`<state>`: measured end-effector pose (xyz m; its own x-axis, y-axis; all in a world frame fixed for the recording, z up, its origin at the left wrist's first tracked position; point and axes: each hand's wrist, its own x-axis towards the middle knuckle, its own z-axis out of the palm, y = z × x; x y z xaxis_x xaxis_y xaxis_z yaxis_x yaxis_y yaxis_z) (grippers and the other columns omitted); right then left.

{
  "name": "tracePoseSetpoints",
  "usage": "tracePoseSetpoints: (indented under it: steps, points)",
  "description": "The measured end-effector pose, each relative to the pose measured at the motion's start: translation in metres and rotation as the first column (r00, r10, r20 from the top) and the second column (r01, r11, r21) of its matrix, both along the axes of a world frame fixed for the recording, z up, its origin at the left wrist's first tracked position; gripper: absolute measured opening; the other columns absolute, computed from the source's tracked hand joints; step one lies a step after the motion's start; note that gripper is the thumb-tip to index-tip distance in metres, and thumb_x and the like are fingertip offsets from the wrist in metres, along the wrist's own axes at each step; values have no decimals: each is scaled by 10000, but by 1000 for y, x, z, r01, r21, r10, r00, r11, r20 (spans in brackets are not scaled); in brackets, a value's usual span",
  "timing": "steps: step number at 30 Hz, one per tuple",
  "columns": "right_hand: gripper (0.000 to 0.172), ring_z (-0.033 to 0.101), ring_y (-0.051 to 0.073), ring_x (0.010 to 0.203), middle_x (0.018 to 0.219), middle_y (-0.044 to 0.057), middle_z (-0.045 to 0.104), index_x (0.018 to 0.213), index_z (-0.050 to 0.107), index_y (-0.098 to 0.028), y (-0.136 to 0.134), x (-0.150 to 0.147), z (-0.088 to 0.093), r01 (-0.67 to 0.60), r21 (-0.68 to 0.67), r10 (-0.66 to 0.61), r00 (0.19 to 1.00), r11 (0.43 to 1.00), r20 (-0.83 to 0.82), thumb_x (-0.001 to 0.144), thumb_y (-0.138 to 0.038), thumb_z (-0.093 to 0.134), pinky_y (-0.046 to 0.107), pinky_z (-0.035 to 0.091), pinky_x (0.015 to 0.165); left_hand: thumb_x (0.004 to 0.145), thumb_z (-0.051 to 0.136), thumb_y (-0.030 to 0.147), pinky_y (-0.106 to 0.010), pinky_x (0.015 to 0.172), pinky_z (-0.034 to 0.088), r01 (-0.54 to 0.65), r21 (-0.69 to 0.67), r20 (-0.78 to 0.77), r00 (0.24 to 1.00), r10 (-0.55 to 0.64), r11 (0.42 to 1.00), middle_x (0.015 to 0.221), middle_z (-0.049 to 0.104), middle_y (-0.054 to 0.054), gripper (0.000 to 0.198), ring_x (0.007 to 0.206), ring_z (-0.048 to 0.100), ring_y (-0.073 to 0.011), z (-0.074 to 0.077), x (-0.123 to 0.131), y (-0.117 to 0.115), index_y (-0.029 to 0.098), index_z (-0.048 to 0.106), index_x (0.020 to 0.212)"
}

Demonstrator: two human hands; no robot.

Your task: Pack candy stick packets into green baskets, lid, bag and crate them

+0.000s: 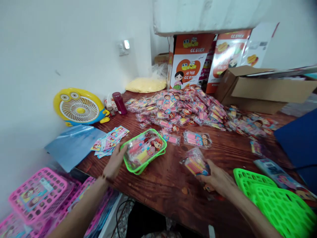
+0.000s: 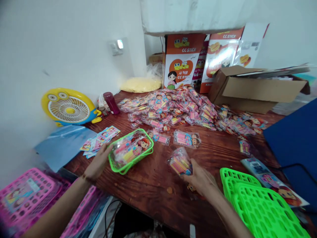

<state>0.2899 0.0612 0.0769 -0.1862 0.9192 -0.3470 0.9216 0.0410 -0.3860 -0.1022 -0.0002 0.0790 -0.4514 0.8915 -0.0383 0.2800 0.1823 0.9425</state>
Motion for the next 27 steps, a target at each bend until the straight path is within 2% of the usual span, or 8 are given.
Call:
tracePoseSetpoints:
  steps: [4,7,9,12,17,20,22,27]
  points:
    - [746,646,283,1003,1126,81,681,1334,459,-199,4,3,23,104,-12,-102,936,995,-336,687,-488,693,353,480,817,902,522,470,-380,1066,415,185,-56,219,961,-168,981,1374,527,-52,478,1257,513,-216,-13,85,-88,258,406,1315]
    - [830,640,271,1008,1167,71,668,1350,455,-189,1,-15,50,90,-55,-105,862,994,-497,627,-467,753,356,491,846,926,501,399,-390,1086,404,364,-50,275,900,-338,930,1381,515,-71,489,1258,516,-208,-18,136,-112,268,336,1368]
    - [819,639,264,994,1143,68,676,1333,476,-179,-1,-32,66,32,-53,-55,843,998,-535,613,-440,769,356,494,843,922,505,368,-417,1056,428,425,-59,223,888,-403,903,1313,555,-90,472,1195,554,-224,-21,153,-110,253,360,1355]
    - [776,634,262,987,1125,74,678,1300,505,-179,0,-56,79,-55,13,54,862,998,-503,621,-444,771,359,486,843,919,513,350,-427,1015,449,395,-41,49,918,-393,918,1234,571,-86,390,1138,565,-227,-21,155,-99,251,427,1286]
    - [779,646,273,977,1127,89,675,1313,475,-209,4,-95,83,-149,125,177,948,981,-264,647,-500,756,350,468,802,950,467,315,-429,1037,415,158,176,-316,944,-96,972,1245,509,-83,312,1188,491,-222,-5,135,-75,247,448,1254]
    - [727,665,299,944,1061,106,693,1282,478,-206,1,-117,79,-171,182,189,978,968,-87,675,-521,726,362,461,764,946,481,287,-435,1062,384,136,306,-482,875,30,942,1293,478,-107,369,1238,445,-234,2,130,-58,230,423,1306]
    - [700,671,309,937,1056,102,696,1263,482,-218,-2,-126,73,-174,199,183,983,964,-27,677,-516,722,370,460,757,944,489,280,-446,1069,362,187,308,-587,809,32,933,1326,472,-116,404,1257,431,-246,0,130,-47,230,412,1338]
    - [851,637,321,1042,1195,126,653,1361,434,-205,8,-116,61,-197,109,211,968,974,-135,670,-621,705,400,468,823,941,505,329,-475,1045,347,257,194,-720,693,-41,947,1409,428,-155,524,1278,417,-285,-16,134,-28,213,334,1423]
